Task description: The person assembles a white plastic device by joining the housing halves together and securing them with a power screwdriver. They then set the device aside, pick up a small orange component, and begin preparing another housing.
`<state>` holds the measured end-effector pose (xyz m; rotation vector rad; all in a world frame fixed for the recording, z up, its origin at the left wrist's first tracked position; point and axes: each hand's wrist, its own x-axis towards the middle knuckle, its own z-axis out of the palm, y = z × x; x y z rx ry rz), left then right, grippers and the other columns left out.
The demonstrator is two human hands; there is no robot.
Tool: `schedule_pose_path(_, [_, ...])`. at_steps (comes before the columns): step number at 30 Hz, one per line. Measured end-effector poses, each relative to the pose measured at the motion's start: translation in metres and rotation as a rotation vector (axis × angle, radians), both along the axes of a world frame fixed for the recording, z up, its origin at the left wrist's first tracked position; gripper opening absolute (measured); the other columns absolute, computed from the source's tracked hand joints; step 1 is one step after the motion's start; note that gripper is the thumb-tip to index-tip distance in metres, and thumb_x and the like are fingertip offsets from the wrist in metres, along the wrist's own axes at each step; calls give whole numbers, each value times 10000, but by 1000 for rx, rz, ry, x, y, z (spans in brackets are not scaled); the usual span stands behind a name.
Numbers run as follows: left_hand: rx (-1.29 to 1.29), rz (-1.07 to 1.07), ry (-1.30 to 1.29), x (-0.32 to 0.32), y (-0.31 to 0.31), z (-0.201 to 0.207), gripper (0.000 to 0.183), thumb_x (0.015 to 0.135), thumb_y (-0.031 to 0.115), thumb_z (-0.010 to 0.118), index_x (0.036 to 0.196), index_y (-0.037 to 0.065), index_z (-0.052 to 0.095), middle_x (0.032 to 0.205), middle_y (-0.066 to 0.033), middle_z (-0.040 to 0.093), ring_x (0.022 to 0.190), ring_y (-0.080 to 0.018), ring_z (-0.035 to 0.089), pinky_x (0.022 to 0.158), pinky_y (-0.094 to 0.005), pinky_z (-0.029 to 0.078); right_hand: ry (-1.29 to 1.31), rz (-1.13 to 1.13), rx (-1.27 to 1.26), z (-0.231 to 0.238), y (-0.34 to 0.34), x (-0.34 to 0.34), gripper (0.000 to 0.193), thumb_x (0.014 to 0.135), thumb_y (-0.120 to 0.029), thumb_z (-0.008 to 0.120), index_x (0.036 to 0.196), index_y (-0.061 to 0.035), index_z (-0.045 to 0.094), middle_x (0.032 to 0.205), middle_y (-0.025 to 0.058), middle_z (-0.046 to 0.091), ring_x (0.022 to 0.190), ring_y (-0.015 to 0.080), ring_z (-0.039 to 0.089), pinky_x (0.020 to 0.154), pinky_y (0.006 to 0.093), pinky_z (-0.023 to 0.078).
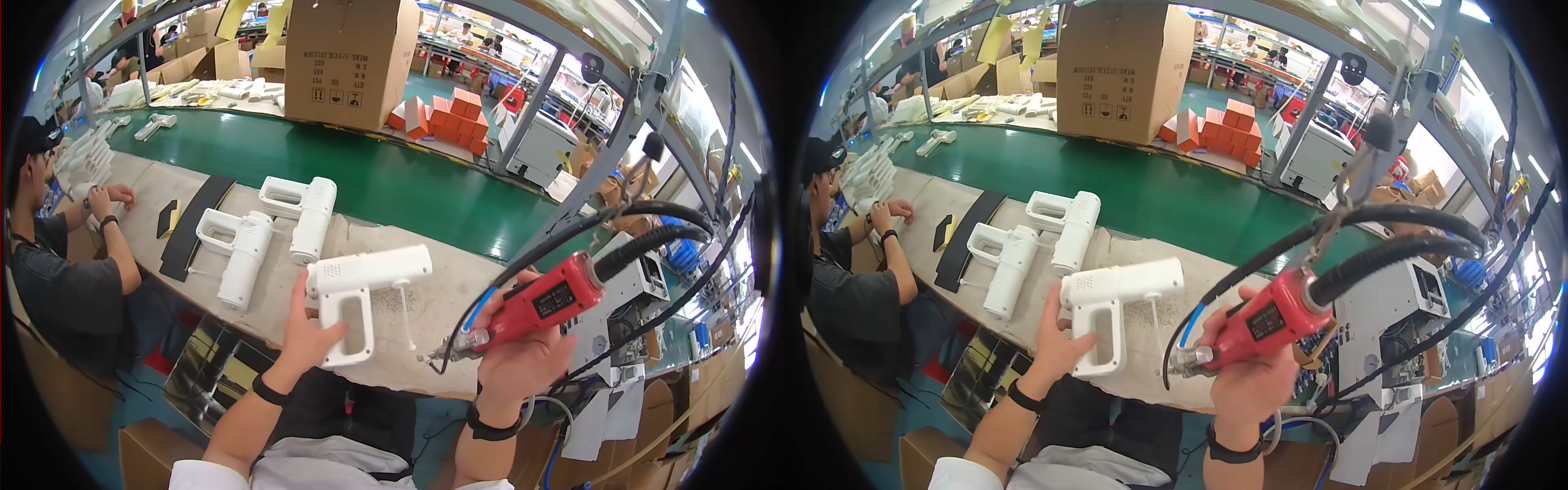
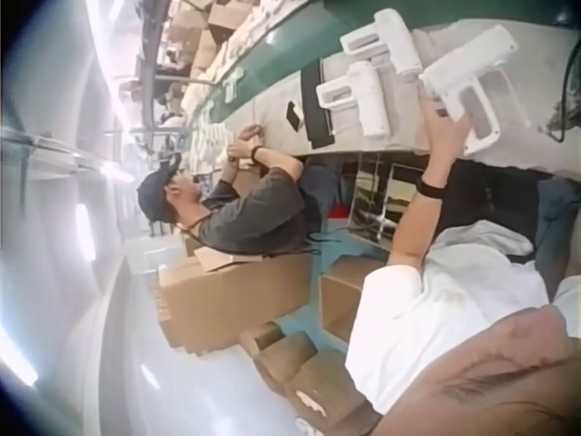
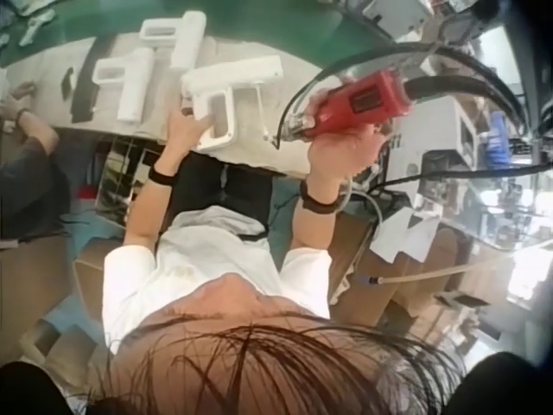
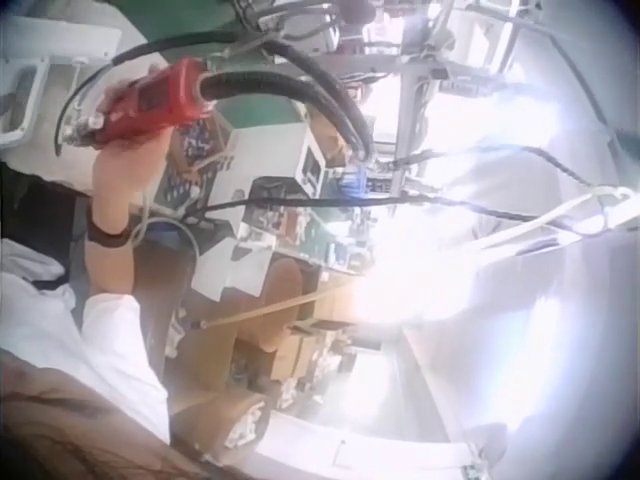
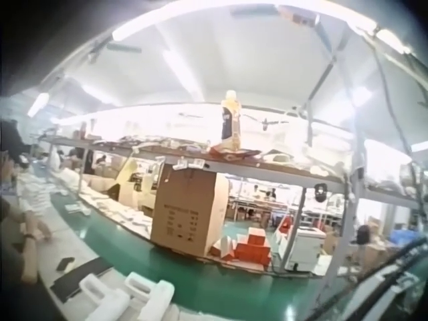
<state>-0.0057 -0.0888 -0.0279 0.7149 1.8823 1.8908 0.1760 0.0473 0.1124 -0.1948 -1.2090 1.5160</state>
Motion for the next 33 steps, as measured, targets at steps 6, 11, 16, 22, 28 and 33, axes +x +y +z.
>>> schedule_pose_path(6, [-262, -126, 113, 20, 14, -10, 975, 654, 93, 728, 1469, 54, 195, 1299, -177, 480, 918, -241, 597, 802, -338, 509, 125, 81, -84, -3, -4, -9, 616, 920, -541, 372, 1187, 2, 488, 1041, 145, 601, 656, 242, 616, 461, 323, 464])
schedule_pose_path(11, [-280, -189, 215, 18, 31, -41, 936, 665, 121, 721, 1452, 36, 222, 1358, -221, 417, 1143, -321, 527, 937, -374, 457, 12, -65, -2, -11, 8, -27, 691, 919, -631, 346, 1159, 2, 485, 776, 131, 617, 508, 188, 554, 411, 263, 421])
schedule_pose_path(16, [-523, -207, 585, 21, 33, -32, 905, 699, 278, 723, 1438, 42, 256, 1429, -265, 313, 1230, -390, 453, 968, -416, 443, 78, -92, -9, -16, 13, -53, 690, 892, -658, 424, 1094, -3, 493, 687, 128, 597, 447, 164, 525, 355, 237, 355])
schedule_pose_path(22, [-631, -256, 478, 22, 31, -14, 904, 692, 315, 717, 1437, 90, 257, 1443, -269, 298, 1205, -416, 471, 944, -452, 454, -105, -253, 56, -25, 16, -81, 453, 809, -424, 733, 905, -15, 564, 534, 15, 513, 389, 97, 475, 321, 202, 296])
schedule_pose_path(28, [-592, -241, 514, 22, 32, -17, 862, 715, 318, 716, 1432, 85, 298, 1424, -283, 311, 1135, -417, 533, 856, -446, 504, -162, -272, 25, -44, 20, -90, 432, 830, -408, 716, 913, -24, 534, 523, 24, 502, 386, 107, 470, 318, 209, 297])
schedule_pose_path(33, [-586, -234, 505, 22, 30, -18, 848, 707, 307, 720, 1417, 81, 316, 1421, -282, 318, 1101, -420, 552, 825, -448, 517, -179, -272, 90, -55, 19, -95, 416, 857, -387, 690, 937, -52, 458, 514, 23, 482, 395, 118, 480, 326, 220, 320])
